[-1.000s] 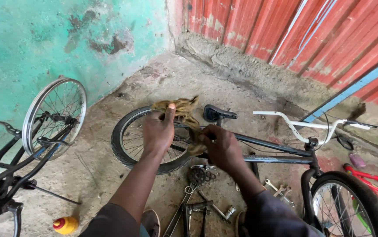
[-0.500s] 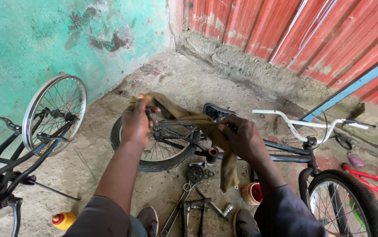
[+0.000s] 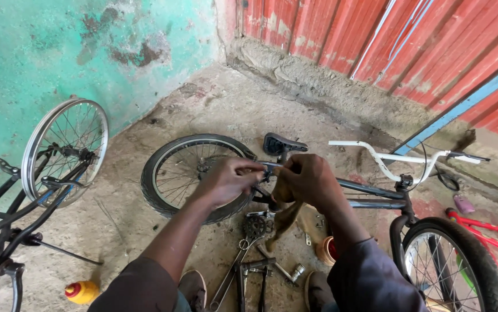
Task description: The person applies red grease to the bottom bracket of a bicycle frame and then wipes the crankset and chainrings with a cloth. They handle the crankset and chainrings, cleaning them thoroughly before placing them back on the floor.
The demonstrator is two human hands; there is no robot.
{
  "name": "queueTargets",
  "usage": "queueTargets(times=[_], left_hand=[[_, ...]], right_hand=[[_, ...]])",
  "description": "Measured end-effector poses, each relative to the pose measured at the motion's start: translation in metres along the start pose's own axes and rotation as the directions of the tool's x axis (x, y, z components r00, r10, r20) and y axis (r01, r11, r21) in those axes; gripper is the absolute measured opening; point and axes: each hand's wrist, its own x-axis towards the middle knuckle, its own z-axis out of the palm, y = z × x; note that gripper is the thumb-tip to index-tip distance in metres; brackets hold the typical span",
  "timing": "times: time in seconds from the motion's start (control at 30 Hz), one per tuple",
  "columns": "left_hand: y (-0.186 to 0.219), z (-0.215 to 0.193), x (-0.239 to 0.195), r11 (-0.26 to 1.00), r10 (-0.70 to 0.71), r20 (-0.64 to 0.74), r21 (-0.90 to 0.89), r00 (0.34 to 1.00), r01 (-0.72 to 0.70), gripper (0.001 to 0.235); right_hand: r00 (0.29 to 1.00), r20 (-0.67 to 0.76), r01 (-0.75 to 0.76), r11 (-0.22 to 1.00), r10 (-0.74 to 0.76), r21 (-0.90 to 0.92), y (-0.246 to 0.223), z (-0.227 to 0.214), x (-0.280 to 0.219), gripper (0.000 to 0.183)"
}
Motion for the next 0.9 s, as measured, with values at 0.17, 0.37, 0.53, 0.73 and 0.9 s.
queueTargets(times=[0.17, 0.37, 0.53, 0.73, 0.9], left_hand=[[-0.017, 0.029, 0.017, 0.997, 0.075, 0.145, -0.03, 0.987, -0.071, 0.035], [-0.018, 0.015, 0.024, 0.985, 0.113, 0.216, 0.106, 0.97, -0.139, 0.018], [-0.005, 0.007, 0.015, 0.958, 0.172, 0.167, 0.2, 0.971, -0.204, 0.014], [-0.031, -0.005, 0.023, 0.785, 0.167, -0.041, 0.611, 0.985, -0.108, 0.014], [-0.038, 0.007, 0.034, 0.897, 0.177, -0.478, 0.438, 0.861, 0.059, 0.016]], right_hand=[[0.993, 0.115, -0.029, 0.997, 0.021, 0.066, -0.017, -0.011, -0.015, 0.028], [0.96, 0.271, -0.094, 0.993, 0.072, 0.069, -0.009, -0.032, -0.019, 0.02], [0.93, 0.358, -0.088, 0.996, 0.088, -0.015, 0.01, -0.036, -0.017, 0.013], [0.978, 0.208, 0.001, 0.999, -0.009, 0.037, -0.01, -0.034, -0.032, 0.022], [0.958, 0.008, 0.272, 0.915, -0.287, 0.3, -0.015, 0.005, -0.034, 0.02]])
